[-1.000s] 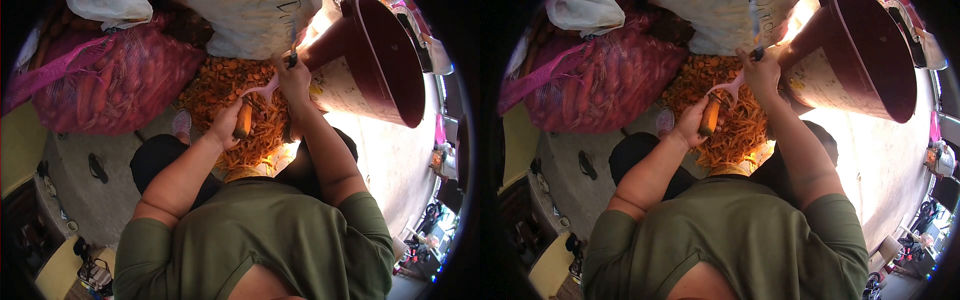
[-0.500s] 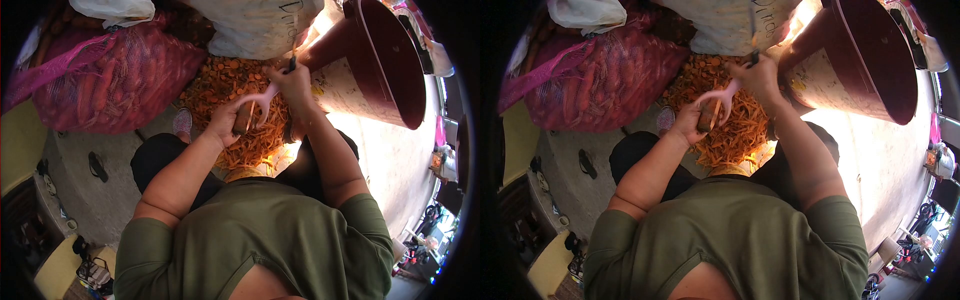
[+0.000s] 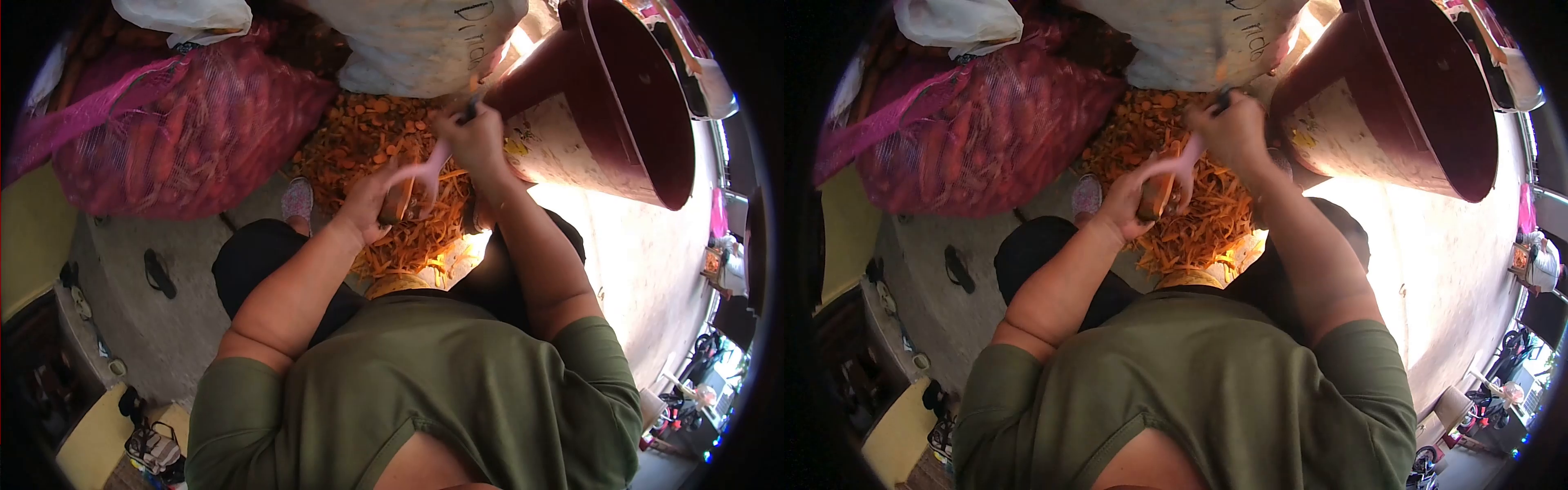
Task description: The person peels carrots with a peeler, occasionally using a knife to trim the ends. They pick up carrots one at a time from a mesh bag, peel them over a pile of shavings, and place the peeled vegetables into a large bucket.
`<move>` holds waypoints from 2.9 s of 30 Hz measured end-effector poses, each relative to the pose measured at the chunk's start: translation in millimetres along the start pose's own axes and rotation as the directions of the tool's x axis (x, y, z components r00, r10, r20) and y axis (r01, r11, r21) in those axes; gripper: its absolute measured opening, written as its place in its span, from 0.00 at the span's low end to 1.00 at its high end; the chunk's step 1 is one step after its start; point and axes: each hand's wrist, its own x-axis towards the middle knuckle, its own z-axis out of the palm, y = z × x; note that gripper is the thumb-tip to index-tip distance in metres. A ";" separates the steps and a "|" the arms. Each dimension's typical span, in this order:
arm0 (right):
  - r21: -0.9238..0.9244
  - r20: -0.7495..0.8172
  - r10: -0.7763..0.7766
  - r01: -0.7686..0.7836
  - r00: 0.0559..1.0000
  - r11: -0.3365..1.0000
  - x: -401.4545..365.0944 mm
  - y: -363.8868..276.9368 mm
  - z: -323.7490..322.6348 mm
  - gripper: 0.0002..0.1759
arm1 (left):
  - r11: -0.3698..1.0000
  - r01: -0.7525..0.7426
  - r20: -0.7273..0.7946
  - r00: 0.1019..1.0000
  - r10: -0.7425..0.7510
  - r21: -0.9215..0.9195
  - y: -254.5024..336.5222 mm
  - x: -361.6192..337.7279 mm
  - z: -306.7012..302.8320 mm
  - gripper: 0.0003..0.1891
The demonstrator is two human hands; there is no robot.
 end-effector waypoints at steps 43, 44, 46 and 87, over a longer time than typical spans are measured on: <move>-0.009 0.135 0.000 0.001 0.991 1.000 -25.3 -20.4 5.1 0.13 | 0.989 0.070 0.028 0.997 -0.067 -0.128 -4.1 5.8 -6.8 0.16; -0.027 0.129 -0.010 0.013 0.992 1.000 -24.6 -19.1 4.4 0.13 | 0.983 0.075 0.015 0.997 -0.074 -0.167 -4.4 6.2 -6.2 0.17; -0.062 0.116 -0.031 0.039 0.993 0.997 -18.7 -13.9 3.8 0.13 | 0.988 0.074 0.123 0.991 -0.058 -0.137 -3.0 3.6 -7.2 0.17; -0.277 0.677 0.211 -0.022 0.706 0.961 -27.5 13.6 -1.1 0.44 | 0.425 -0.235 0.050 0.914 0.402 0.874 9.4 10.4 -42.4 0.19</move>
